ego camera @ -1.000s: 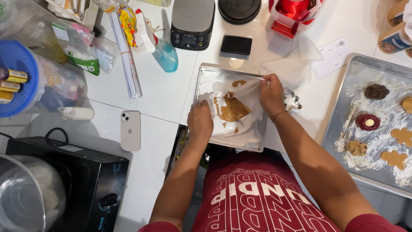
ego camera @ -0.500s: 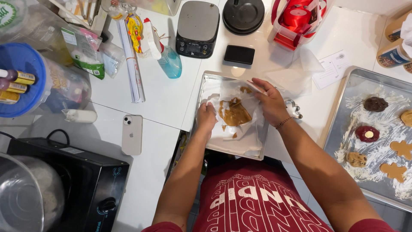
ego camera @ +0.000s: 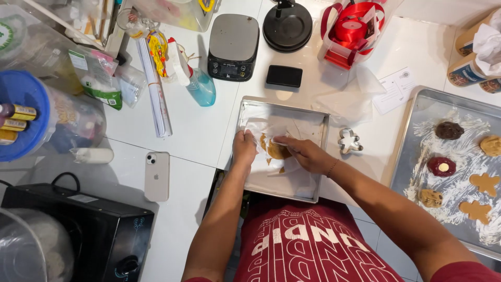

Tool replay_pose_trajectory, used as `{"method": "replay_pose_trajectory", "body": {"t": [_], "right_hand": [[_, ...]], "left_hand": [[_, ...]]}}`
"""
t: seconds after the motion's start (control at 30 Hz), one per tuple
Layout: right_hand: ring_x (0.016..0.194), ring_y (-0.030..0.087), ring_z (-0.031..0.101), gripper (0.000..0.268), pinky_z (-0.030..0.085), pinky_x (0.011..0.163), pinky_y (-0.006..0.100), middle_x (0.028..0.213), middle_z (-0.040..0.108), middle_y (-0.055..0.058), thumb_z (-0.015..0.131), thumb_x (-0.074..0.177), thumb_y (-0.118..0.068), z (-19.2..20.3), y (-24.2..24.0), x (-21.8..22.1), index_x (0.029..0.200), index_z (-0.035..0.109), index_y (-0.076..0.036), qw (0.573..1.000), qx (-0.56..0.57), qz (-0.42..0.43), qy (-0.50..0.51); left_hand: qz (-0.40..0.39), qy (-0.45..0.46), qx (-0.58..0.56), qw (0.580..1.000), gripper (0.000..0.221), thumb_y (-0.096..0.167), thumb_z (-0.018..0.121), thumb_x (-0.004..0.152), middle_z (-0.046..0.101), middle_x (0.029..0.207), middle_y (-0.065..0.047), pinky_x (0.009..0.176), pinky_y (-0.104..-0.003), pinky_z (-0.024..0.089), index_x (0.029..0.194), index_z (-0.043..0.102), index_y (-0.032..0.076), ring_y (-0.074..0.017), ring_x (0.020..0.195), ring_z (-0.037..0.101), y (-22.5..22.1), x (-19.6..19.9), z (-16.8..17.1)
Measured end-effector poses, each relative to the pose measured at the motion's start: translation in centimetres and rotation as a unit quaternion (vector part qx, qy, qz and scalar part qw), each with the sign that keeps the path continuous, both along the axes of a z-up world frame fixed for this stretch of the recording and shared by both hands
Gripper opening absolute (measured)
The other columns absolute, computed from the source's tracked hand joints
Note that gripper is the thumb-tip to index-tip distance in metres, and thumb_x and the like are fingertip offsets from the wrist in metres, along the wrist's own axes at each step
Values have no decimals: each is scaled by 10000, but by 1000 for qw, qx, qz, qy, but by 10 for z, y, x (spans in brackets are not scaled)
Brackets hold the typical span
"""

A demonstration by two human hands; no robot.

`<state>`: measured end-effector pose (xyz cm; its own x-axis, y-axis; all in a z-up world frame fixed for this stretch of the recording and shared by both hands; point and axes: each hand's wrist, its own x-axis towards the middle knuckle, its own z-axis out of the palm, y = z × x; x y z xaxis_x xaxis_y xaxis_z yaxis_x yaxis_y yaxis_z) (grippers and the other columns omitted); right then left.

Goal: Cutting out cookie shapes from dough and arranging them on a baking sheet.

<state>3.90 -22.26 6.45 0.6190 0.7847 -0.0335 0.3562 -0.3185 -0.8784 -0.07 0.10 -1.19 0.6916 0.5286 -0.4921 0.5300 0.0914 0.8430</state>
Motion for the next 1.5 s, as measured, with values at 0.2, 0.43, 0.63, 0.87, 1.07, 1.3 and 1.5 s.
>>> {"method": "replay_pose_trajectory", "body": {"t": [0.2,0.43,0.63,0.87,1.07,1.3,1.5], "right_hand": [[1143,276,696,438,533,1032,447,1253,707,244,402,1069,-91,11,3,9,1469,558,-7,842,241,-314,367],[1072,216,706,381,562,943,331,1236,713,134,495,985,-52,16,-5,5,1314,681,-103,820,82,-468,318],[846,201,694,447,531,795,336,870,721,73,806,731,-241,68,16,37,1150,754,-94,905,-83,-369,197],[737,201,765,161,543,835,365,683,751,29,745,874,-318,8,26,97,951,820,-198,949,-279,-108,98],[752,176,706,115,597,682,295,845,749,101,776,967,-217,-16,-4,88,1050,808,-144,919,-78,-366,125],[721,53,563,64,487,656,199,780,676,-31,715,1006,-157,28,-19,51,1002,774,-133,888,23,-428,166],[837,92,652,174,598,798,280,937,656,23,462,1140,-193,41,-43,19,1067,562,-71,881,100,-343,308]], "left_hand": [[-33,24,121,992,318,354,479,1041,685,898,-190,764,-546,573,953,644,97,-442,1012,686,2,3,-11],[-80,28,241,967,257,262,493,1033,714,915,-220,867,-588,556,975,666,80,-493,993,701,-5,8,65],[-162,-38,213,963,245,284,522,1004,716,815,-202,819,-595,548,982,715,134,-490,953,702,7,27,59],[-262,-83,221,936,250,304,538,1040,705,763,-245,743,-566,557,986,730,153,-490,911,703,21,28,72],[-265,-96,319,905,284,320,553,1056,694,732,-246,709,-545,581,949,730,125,-471,823,729,38,8,92],[-303,-156,304,890,307,353,564,1066,680,695,-231,685,-496,572,921,727,137,-429,733,721,62,23,104],[-328,-161,239,900,267,272,546,1076,673,642,-178,615,-394,534,934,716,122,-263,605,661,61,9,145]]}}
